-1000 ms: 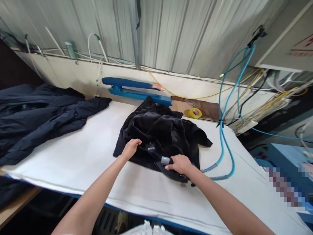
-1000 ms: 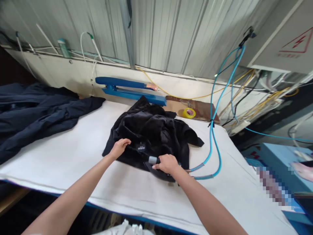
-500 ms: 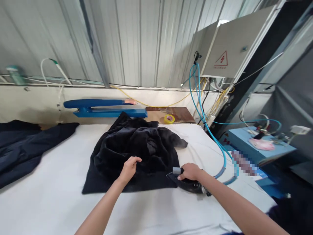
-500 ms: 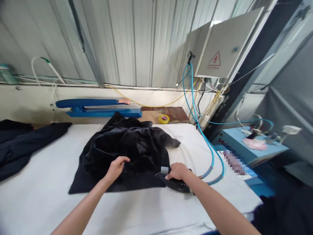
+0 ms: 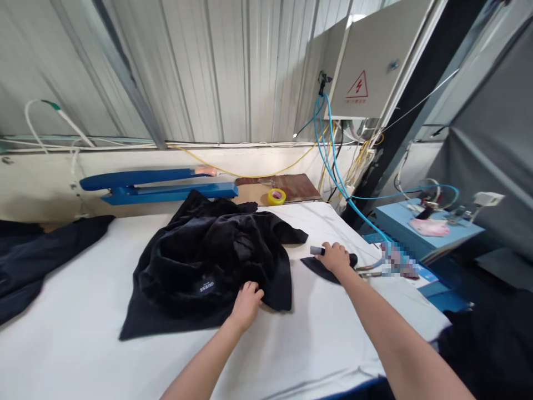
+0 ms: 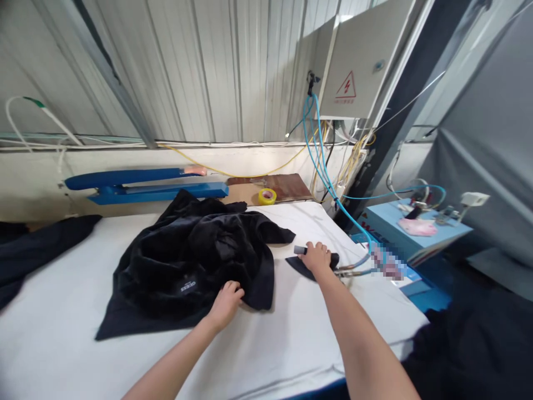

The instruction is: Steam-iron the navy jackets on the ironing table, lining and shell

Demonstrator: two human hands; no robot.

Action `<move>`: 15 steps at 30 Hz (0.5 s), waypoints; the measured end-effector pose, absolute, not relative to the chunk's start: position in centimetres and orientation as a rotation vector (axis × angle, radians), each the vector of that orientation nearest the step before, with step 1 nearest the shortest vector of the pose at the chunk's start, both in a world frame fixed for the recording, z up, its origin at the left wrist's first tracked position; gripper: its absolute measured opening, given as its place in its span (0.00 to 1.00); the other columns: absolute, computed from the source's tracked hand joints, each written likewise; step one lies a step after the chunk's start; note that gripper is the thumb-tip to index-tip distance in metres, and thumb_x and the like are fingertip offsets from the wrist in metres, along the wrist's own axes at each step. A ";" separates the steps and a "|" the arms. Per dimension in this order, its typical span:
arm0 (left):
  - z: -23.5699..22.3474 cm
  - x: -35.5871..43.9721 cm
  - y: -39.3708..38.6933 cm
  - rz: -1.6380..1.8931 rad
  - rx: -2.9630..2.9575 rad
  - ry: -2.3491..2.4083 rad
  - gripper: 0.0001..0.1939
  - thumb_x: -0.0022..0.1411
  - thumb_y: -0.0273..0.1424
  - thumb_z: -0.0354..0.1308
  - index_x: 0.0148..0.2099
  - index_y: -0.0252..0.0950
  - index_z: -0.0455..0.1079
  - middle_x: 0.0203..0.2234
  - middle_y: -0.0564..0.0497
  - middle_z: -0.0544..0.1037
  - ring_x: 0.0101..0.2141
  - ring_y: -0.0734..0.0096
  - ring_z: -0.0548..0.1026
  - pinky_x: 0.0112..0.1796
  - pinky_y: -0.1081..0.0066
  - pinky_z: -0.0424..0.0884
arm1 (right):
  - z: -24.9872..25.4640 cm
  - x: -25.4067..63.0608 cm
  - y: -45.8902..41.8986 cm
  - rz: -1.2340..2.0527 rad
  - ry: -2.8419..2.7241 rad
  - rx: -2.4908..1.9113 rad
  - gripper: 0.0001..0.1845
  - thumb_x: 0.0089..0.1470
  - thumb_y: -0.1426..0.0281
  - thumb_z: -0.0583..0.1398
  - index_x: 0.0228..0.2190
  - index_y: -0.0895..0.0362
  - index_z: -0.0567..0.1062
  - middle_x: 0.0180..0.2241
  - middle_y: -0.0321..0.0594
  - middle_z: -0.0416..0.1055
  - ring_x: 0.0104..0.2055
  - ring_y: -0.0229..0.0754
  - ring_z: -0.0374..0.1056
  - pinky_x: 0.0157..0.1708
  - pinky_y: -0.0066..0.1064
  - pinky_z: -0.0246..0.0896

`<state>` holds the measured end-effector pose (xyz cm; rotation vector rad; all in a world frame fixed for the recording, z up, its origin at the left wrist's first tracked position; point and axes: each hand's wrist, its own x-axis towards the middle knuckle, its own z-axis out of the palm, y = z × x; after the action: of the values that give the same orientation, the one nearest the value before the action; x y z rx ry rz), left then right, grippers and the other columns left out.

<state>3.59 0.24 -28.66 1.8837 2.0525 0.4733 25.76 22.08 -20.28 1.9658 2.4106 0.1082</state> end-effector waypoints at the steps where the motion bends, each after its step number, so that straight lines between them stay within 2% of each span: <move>1: -28.6 3.2 0.3 0.535 1.816 2.047 0.08 0.57 0.28 0.46 0.36 0.38 0.66 0.39 0.47 0.70 0.44 0.65 0.65 0.44 0.67 0.60 | -20.4 25.0 21.9 0.185 2.498 1.914 0.28 0.45 0.56 0.56 0.47 0.55 0.65 0.48 0.51 0.60 0.51 0.54 0.54 0.46 0.43 0.48; 5: -27.1 -0.4 -0.3 0.901 1.321 2.181 0.09 0.60 0.30 0.42 0.34 0.36 0.63 0.26 0.49 0.71 0.31 0.70 0.70 0.34 0.71 0.63 | -20.6 20.9 21.1 0.283 2.739 1.580 0.23 0.47 0.71 0.54 0.47 0.57 0.65 0.47 0.51 0.61 0.50 0.52 0.55 0.44 0.40 0.50; 8: -25.3 -6.1 -3.3 1.215 0.923 2.352 0.13 0.60 0.34 0.42 0.28 0.35 0.63 0.25 0.49 0.72 0.31 0.69 0.70 0.34 0.71 0.64 | -21.4 17.3 20.9 0.165 2.674 1.524 0.26 0.45 0.73 0.55 0.49 0.59 0.63 0.44 0.54 0.64 0.50 0.54 0.56 0.44 0.43 0.51; 10: -24.3 -10.8 -7.1 1.403 0.628 2.416 0.15 0.59 0.36 0.42 0.27 0.35 0.64 0.26 0.49 0.73 0.32 0.67 0.71 0.34 0.71 0.66 | -22.4 14.8 20.9 -0.087 2.551 1.613 0.36 0.42 0.67 0.59 0.53 0.61 0.56 0.43 0.55 0.66 0.49 0.57 0.59 0.43 0.46 0.53; 12: -23.8 -15.4 -11.9 1.506 0.319 2.473 0.15 0.57 0.37 0.43 0.28 0.35 0.66 0.28 0.48 0.75 0.34 0.65 0.72 0.34 0.70 0.67 | -23.5 12.2 20.8 -0.449 2.449 1.773 0.51 0.39 0.57 0.61 0.58 0.64 0.44 0.45 0.58 0.65 0.47 0.56 0.61 0.43 0.46 0.55; 14: -23.8 -19.2 -17.0 1.538 0.076 2.514 0.14 0.56 0.36 0.45 0.30 0.35 0.68 0.31 0.46 0.76 0.36 0.65 0.73 0.35 0.70 0.68 | -24.2 9.2 20.4 -0.824 2.370 2.000 0.63 0.36 0.47 0.58 0.58 0.68 0.29 0.51 0.63 0.59 0.48 0.54 0.62 0.44 0.44 0.57; 15: -24.0 -20.6 -19.3 1.530 0.012 2.552 0.14 0.56 0.36 0.45 0.30 0.34 0.68 0.31 0.46 0.77 0.35 0.65 0.73 0.34 0.70 0.68 | -24.3 7.4 20.2 -0.978 2.341 2.117 0.66 0.36 0.43 0.55 0.57 0.70 0.25 0.53 0.65 0.54 0.49 0.53 0.61 0.45 0.42 0.57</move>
<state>-20.62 -19.34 -23.95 0.0119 2.5515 1.5301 7.37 20.18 -24.28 2.1165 2.3408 -0.9776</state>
